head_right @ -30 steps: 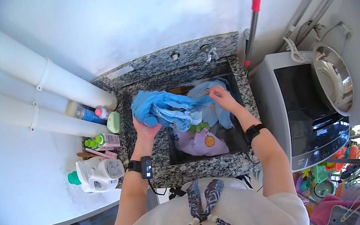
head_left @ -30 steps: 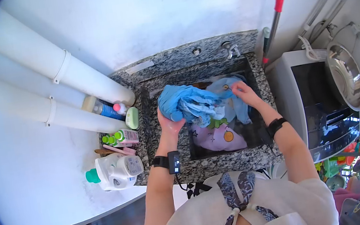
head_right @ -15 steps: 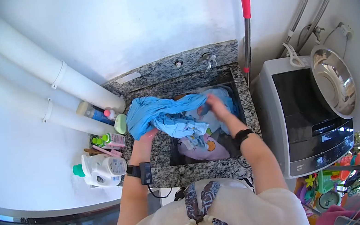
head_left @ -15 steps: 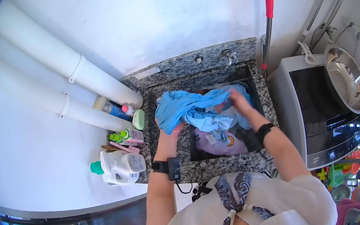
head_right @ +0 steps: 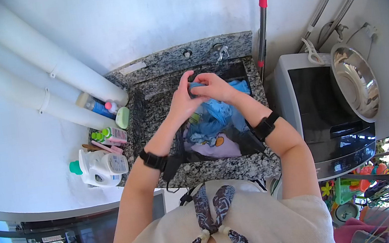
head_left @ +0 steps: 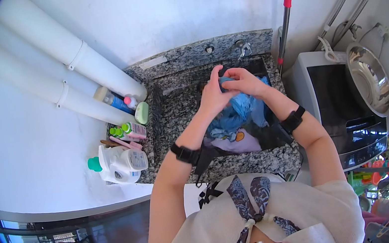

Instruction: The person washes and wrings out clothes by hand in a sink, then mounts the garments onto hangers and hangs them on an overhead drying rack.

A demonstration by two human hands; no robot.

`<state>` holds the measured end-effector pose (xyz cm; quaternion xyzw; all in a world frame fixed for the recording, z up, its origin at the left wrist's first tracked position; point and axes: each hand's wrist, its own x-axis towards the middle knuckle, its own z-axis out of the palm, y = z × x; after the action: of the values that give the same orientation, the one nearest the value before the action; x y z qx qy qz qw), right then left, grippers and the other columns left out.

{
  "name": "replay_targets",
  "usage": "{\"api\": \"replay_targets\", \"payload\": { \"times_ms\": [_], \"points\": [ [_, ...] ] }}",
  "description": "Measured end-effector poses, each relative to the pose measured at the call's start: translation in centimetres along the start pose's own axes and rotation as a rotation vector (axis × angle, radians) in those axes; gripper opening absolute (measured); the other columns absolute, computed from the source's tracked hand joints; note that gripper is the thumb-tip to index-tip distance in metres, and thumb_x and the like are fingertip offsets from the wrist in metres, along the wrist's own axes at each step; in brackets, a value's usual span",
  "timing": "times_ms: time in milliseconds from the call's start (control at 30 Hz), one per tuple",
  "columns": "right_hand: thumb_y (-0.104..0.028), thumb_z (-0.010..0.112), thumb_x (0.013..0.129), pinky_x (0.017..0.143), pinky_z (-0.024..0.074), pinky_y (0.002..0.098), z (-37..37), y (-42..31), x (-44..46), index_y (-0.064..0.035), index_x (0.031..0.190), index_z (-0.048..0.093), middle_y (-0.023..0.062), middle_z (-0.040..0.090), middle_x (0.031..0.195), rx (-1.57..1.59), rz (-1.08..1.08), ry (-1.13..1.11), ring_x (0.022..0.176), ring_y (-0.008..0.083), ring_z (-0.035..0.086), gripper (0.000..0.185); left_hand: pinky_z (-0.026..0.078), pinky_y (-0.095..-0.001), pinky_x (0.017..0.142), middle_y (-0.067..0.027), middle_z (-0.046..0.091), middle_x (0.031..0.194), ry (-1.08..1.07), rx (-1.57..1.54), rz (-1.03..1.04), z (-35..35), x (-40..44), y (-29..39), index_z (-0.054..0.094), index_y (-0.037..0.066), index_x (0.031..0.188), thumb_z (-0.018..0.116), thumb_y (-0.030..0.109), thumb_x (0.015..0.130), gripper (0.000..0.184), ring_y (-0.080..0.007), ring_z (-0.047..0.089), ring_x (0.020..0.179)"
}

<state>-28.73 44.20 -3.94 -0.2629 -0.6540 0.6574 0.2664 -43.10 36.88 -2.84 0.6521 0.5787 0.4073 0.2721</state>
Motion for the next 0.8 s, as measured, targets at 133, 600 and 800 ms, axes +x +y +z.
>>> {"api": "replay_targets", "payload": {
  "times_ms": [133,600,800],
  "points": [
    [-0.019,0.072,0.074,0.087,0.0404,0.0259,-1.9,0.1,-1.4,-0.0088,0.117,0.057,0.0065,0.055,0.114,-0.006,-0.256,0.035,0.106,0.0118,0.049,0.046,0.048,-0.0316,0.076,-0.0083,0.065,0.095,-0.061,-0.1,-0.089,-0.3,1.2,-3.5,0.056,-0.002,0.11,0.067,0.012,0.073,0.041,-0.0187,0.062,0.085],
    [-0.03,0.065,0.079,0.063,0.0442,0.0314,2.2,14.2,-2.4,-0.0036,0.091,0.062,0.0093,0.059,0.08,-0.361,-0.163,0.524,0.069,0.0168,0.055,0.029,0.045,-0.0254,0.059,-0.0043,0.062,0.077,0.326,-0.714,-0.284,-8.1,0.2,-0.6,0.064,0.001,0.084,0.069,0.017,0.079,0.018,-0.0109,0.057,0.063],
    [-0.044,0.071,0.074,0.065,0.0443,0.0318,-1.8,11.4,-3.4,-0.0019,0.087,0.06,0.0099,0.059,0.072,-0.26,-0.06,0.282,0.068,0.0199,0.057,0.045,0.049,-0.028,0.062,-0.0064,0.062,0.077,0.417,-0.883,-0.363,-12.4,-0.9,-3.4,0.062,0.001,0.085,0.07,0.025,0.08,0.025,-0.015,0.059,0.065]
  ]
}}
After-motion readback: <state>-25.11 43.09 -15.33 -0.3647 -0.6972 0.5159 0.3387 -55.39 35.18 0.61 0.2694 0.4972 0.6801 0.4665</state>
